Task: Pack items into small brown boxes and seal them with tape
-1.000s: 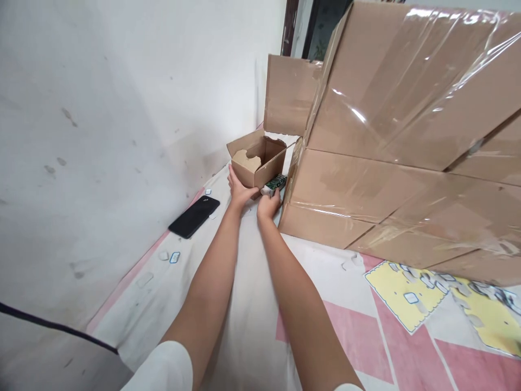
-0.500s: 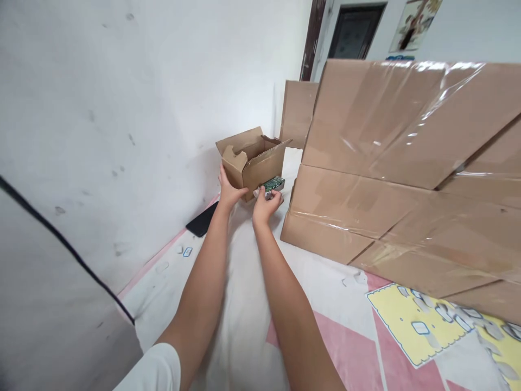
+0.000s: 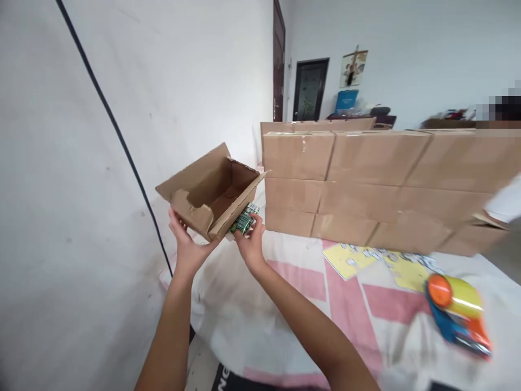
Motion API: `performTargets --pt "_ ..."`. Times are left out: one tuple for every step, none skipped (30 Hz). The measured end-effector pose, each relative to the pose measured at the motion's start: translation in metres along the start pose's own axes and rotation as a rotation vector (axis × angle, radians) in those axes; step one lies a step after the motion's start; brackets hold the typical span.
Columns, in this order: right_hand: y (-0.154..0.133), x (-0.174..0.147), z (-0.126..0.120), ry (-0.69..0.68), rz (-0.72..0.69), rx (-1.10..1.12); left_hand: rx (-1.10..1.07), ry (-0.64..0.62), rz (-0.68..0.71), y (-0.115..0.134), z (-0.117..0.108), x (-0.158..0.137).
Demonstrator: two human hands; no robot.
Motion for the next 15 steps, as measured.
performTargets --pt "-0.01 -0.017 -0.022 0.004 0.038 0.035 -0.034 -0.044 0.01 0.005 -0.002 -0.019" --pt "-0.019 -0.032 -0.046 0.012 0.087 0.079 -0.062 -0.102 0.024 0.01 -0.001 -0.038" --pt "-0.029 -0.047 -0.072 0.023 0.139 0.123 -0.082 -0.164 0.027 0.013 0.003 -0.056" --pt "-0.039 -0.06 -0.099 0.044 0.183 0.159 -0.099 -0.217 0.005 0.014 0.007 -0.073" --pt "-0.05 -0.071 -0.127 0.063 0.205 0.178 -0.124 -0.275 -0.023 0.014 0.014 -0.088" --pt "-0.063 -0.08 -0.154 0.082 0.196 0.186 -0.165 -0.336 -0.048 0.014 0.021 -0.102" --pt "-0.077 -0.088 -0.181 0.107 0.166 0.187 -0.217 -0.399 -0.072 0.015 0.03 -0.115" --pt "-0.092 -0.094 -0.206 0.136 0.128 0.192 -0.276 -0.466 -0.097 0.015 0.04 -0.127" --pt "-0.107 -0.099 -0.23 0.169 0.09 0.204 -0.339 -0.535 -0.123 0.016 0.051 -0.137" --pt "-0.123 -0.103 -0.252 0.203 0.053 0.22 -0.402 -0.604 -0.151 0.017 0.062 -0.146" --pt "-0.139 -0.107 -0.272 0.233 0.02 0.238 -0.46 -0.67 -0.179 0.019 0.074 -0.155" --pt "-0.155 -0.11 -0.29 0.254 -0.013 0.256 -0.514 -0.733 -0.203 0.021 0.086 -0.163" --pt "-0.17 -0.112 -0.305 0.262 -0.044 0.274 -0.564 -0.792 -0.219 0.023 0.097 -0.17" --pt "-0.185 -0.113 -0.317 0.251 -0.066 0.297 -0.609 -0.846 -0.226 0.025 0.109 -0.177" --pt "-0.198 -0.113 -0.327 0.224 -0.079 0.329 -0.646 -0.898 -0.226 0.026 0.12 -0.184"
Point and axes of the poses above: each hand's wrist, its own x-axis towards the middle knuckle, its own z-axis out of the palm, y = z × x, the point moved 4 cm from there along x, towards the middle knuckle, and after that the axes turned 2 degrees about y, right-handed, at the moved point
